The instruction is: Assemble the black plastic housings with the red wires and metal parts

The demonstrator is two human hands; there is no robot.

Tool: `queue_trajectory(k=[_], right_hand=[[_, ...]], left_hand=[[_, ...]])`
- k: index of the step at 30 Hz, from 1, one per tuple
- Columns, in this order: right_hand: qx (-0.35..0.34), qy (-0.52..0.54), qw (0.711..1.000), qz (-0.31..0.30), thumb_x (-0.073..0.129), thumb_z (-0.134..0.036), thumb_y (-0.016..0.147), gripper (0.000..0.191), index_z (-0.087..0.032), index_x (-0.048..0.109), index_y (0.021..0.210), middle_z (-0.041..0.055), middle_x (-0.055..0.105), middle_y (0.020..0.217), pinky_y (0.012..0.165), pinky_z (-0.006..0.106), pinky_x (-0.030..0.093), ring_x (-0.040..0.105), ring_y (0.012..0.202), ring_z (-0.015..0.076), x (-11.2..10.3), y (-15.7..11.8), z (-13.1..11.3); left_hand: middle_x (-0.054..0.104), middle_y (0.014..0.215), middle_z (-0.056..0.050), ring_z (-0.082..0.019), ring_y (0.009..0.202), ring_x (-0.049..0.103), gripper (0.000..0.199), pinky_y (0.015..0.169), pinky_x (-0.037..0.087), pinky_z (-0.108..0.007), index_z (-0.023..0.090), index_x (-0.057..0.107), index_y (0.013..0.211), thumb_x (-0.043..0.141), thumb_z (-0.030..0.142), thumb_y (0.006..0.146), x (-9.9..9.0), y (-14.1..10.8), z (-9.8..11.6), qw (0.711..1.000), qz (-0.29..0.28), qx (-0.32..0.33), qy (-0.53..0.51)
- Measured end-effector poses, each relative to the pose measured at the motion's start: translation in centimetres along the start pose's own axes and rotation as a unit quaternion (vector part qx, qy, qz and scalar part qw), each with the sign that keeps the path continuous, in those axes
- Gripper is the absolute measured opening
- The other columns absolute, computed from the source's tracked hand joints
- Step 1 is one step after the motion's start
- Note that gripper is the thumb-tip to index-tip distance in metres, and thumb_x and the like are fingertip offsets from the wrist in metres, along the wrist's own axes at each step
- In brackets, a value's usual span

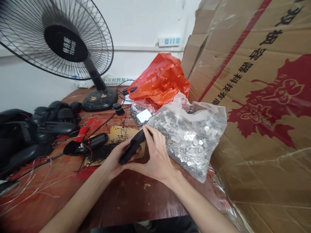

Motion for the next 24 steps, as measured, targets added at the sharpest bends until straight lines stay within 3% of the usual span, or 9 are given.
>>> queue_trajectory(k=[5, 11, 24], right_hand=[[-0.018, 0.003, 1.000, 0.023, 0.079, -0.064, 0.069, 0.111, -0.026, 0.020, 0.155, 0.0157, 0.037, 0.149, 0.113, 0.056, 0.033, 0.036, 0.138, 0.0349, -0.4, 0.2, -0.4], [-0.031, 0.008, 0.999, 0.043, 0.079, -0.062, 0.070, 0.108, -0.028, 0.022, 0.155, 0.0150, 0.039, 0.149, 0.112, 0.059, 0.034, 0.036, 0.138, 0.0369, -0.7, 0.1, -0.6], [-0.025, 0.009, 0.998, 0.051, 0.081, -0.060, 0.067, 0.100, -0.028, 0.033, 0.148, 0.0140, 0.042, 0.147, 0.112, 0.057, 0.033, 0.038, 0.136, 0.0363, -1.0, 0.1, -0.8]], left_hand=[[0.052, 0.056, -0.001, -0.006, 0.043, 0.043, 0.027, 0.039, 0.033, -0.014, 0.006, 0.067, 0.083, 0.054, 0.029, 0.093, 0.4, 0.0, 0.1, 0.999, -0.029, 0.013, -0.005], [0.049, 0.055, 0.000, -0.007, 0.046, 0.042, 0.028, 0.043, 0.034, -0.016, 0.009, 0.065, 0.077, 0.069, 0.036, 0.083, 0.5, -0.1, 0.2, 0.999, -0.040, 0.025, 0.002], [0.047, 0.057, 0.001, -0.007, 0.047, 0.041, 0.027, 0.042, 0.029, -0.016, 0.010, 0.066, 0.082, 0.068, 0.037, 0.083, 0.1, 0.1, -0.4, 0.998, -0.060, 0.013, 0.009]])
Point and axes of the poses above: each hand's wrist, its own y-axis towards the middle knuckle, its own x-axis out of the palm, z = x × y, the point moved 6 cm from there along y, towards the middle knuckle
